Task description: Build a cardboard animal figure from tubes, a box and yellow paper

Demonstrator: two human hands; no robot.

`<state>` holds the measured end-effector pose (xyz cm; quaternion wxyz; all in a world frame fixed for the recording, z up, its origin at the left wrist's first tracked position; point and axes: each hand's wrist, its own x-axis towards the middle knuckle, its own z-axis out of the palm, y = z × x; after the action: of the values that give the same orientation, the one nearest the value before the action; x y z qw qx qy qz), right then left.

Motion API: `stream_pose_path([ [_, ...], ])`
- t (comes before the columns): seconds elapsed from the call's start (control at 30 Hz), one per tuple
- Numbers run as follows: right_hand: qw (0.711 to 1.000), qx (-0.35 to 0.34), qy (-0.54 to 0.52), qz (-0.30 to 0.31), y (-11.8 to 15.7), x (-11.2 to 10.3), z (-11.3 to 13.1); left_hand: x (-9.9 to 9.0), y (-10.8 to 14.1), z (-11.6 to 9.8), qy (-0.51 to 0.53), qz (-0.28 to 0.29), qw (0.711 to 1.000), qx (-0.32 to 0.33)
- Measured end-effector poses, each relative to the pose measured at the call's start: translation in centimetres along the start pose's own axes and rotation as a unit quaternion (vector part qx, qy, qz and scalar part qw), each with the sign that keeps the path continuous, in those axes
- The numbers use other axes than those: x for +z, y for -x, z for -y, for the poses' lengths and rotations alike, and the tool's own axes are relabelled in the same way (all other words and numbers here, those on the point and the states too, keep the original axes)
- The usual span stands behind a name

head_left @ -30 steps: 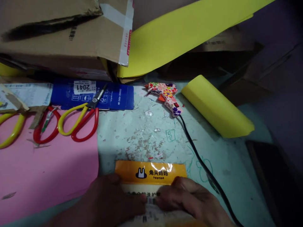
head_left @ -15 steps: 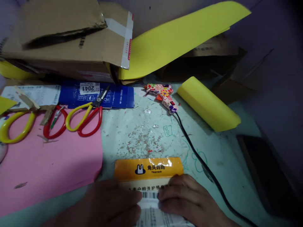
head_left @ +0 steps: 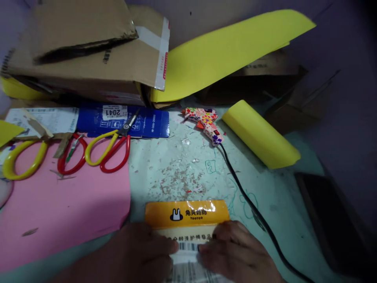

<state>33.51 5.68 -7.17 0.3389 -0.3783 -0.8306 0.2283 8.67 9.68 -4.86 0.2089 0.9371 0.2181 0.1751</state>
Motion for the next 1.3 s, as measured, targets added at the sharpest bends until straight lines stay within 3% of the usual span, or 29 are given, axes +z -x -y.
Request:
stream_pose_path([
  [0.1,0.995,-0.083,0.035,0.046,-0.1,-1.0,0.6,-0.4,0.8,-0.3,-0.055,-0.029,0.998,0.000],
  [0.23,0.992,-0.090,0.041,0.084,0.4,-2.3,0.7,-0.9,1.8,-1.0,-0.137,-0.011,0.990,0.017],
  [0.33,0.983,-0.078,0.105,0.126,1.1,-2.7,-0.1,-0.8,2.5,-1.7,-0.142,-0.017,0.990,-0.019],
  [0.43,0.981,-0.066,0.154,0.100,1.9,-2.3,-1.0,-0.1,3.4,-2.2,-0.123,-0.045,0.990,-0.045],
  [0.57,0.978,-0.087,0.157,0.101,2.6,-1.9,-1.2,0.8,3.9,-2.0,-0.168,-0.045,0.984,-0.030],
  [0.7,0.972,-0.092,0.152,0.151,2.4,-2.5,-0.8,0.6,3.1,-1.7,-0.218,-0.026,0.975,0.015],
  [0.8,0.973,-0.070,0.147,0.164,2.1,-2.5,-1.0,0.5,2.7,-1.9,-0.235,-0.028,0.972,0.007],
  [0.9,0.981,-0.071,0.109,0.141,1.8,-2.1,-1.7,0.6,2.7,-2.0,-0.224,-0.053,0.973,0.011],
  [1.17,0.984,-0.076,0.010,0.159,0.0,-3.0,-1.9,0.5,2.2,-1.5,-0.163,-0.115,0.980,-0.013],
  [1.3,0.982,-0.083,0.054,0.161,-0.3,-2.9,-1.4,0.6,2.7,-1.5,-0.172,-0.089,0.981,0.010],
])
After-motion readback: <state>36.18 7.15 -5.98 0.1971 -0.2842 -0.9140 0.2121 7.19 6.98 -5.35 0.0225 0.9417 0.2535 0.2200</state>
